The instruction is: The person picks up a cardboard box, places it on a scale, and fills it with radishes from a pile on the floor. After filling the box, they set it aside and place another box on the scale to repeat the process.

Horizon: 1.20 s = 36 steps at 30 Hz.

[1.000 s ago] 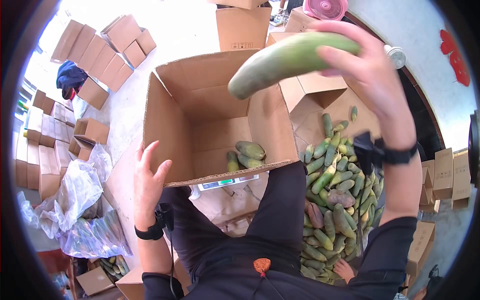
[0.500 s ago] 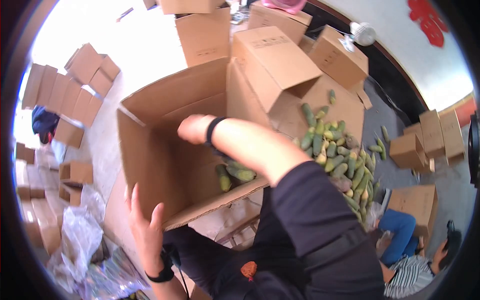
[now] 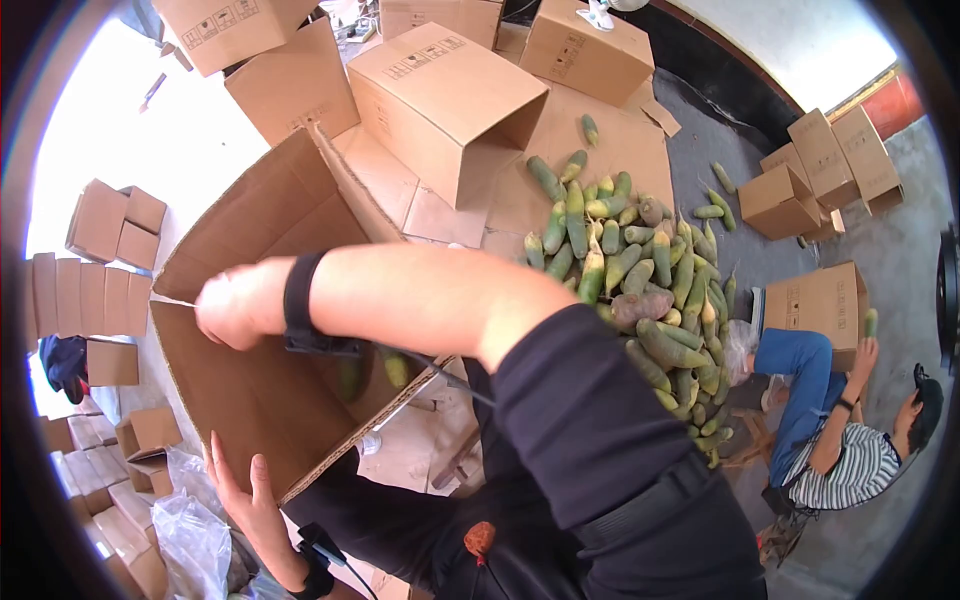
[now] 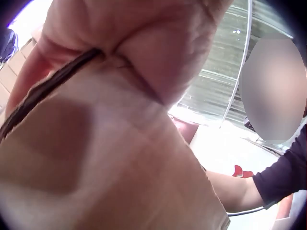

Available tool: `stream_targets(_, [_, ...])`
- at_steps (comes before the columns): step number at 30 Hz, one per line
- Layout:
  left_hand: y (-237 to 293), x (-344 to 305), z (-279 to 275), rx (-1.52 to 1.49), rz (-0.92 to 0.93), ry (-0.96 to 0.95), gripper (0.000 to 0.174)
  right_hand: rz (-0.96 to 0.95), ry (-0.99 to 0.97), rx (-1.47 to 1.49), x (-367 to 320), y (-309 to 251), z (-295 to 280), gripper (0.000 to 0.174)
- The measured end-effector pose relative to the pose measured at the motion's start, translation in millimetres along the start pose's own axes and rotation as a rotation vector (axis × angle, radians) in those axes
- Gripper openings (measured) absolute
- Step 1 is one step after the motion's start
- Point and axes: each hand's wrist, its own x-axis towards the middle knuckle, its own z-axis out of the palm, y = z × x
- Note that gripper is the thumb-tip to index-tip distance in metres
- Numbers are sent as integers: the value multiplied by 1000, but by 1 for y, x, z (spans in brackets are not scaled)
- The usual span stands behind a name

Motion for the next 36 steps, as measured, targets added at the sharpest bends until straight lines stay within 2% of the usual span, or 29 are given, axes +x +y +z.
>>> stream_targets(3, [-5, -1, 2, 0, 10, 18, 56, -110, 262, 34, -50, 17, -61, 25])
stream_targets(5, [-6, 1, 1, -13, 18, 4, 55, 10, 342, 60, -98, 48, -85, 25])
stream_targets(6, [-6, 2, 2, -30, 25, -3, 54, -154, 572, 177, -115, 94, -71, 24])
stream_targets(7, [-5, 1, 2, -27, 26, -4, 54, 62, 588, 237, -154, 105, -77, 24])
stream_targets(9, [-2, -1, 3, -18, 15, 8, 53, 480, 565, 111, -225, 155, -62, 25])
stream_targets(10, [-3, -2, 3, -11, 15, 5, 53, 656, 556, 5, -261, 192, -39, 24])
stream_targets(11, [-5, -2, 4, -27, 14, 8, 53, 664, 692, -127, -305, 222, -5, 24])
stream_targets(13, [-7, -1, 5, -40, 11, 16, 53, 1010, 639, -261, -377, 240, 52, 14])
stream_targets(14, [-6, 0, 5, -56, 1, 8, 53, 1264, 565, -228, -410, 256, 87, 18])
stream_targets(15, [-6, 0, 5, -71, -9, 3, 53, 1365, 576, -65, -441, 259, 116, 19])
stream_targets(17, [-9, 1, 4, -36, -7, 5, 53, 1565, 398, -53, -480, 253, 156, 24])
stream_targets(19, [-8, 2, 5, -2, -8, 11, 54, 1683, 414, 19, -507, 254, 191, 26])
stream_targets(21, [-3, 2, 5, -102, -45, -7, 55, 1752, 330, -2, -520, 249, 207, 27])
stream_targets(23, [-5, 5, 4, -79, -47, -4, 56, 1819, 228, 112, -531, 256, 220, 31])
stream_targets(25, [-1, 4, 4, -56, -54, 14, 56, 1842, 275, 204, -534, 253, 225, 37])
stream_targets(27, [6, 5, 4, -36, -63, -7, 57, 1750, 212, 172, -564, 281, 271, 39])
stream_targets(29, [9, 5, 5, -62, -77, 20, 58, 1701, 168, 216, -565, 279, 273, 40])
stream_targets(31, [18, 5, 4, -23, -95, -4, 59, 1772, 278, 146, -557, 273, 270, 40])
stream_targets(34, [22, 6, 4, -44, -116, 21, 59, 1835, 186, 208, -544, 268, 245, 39])
stream_targets(35, [24, 6, 4, -42, -128, 12, 58, 1823, 230, 182, -544, 266, 243, 35])
stream_targets(36, [27, 7, 3, -43, -133, 26, 58, 1818, 370, 182, -552, 272, 254, 35])
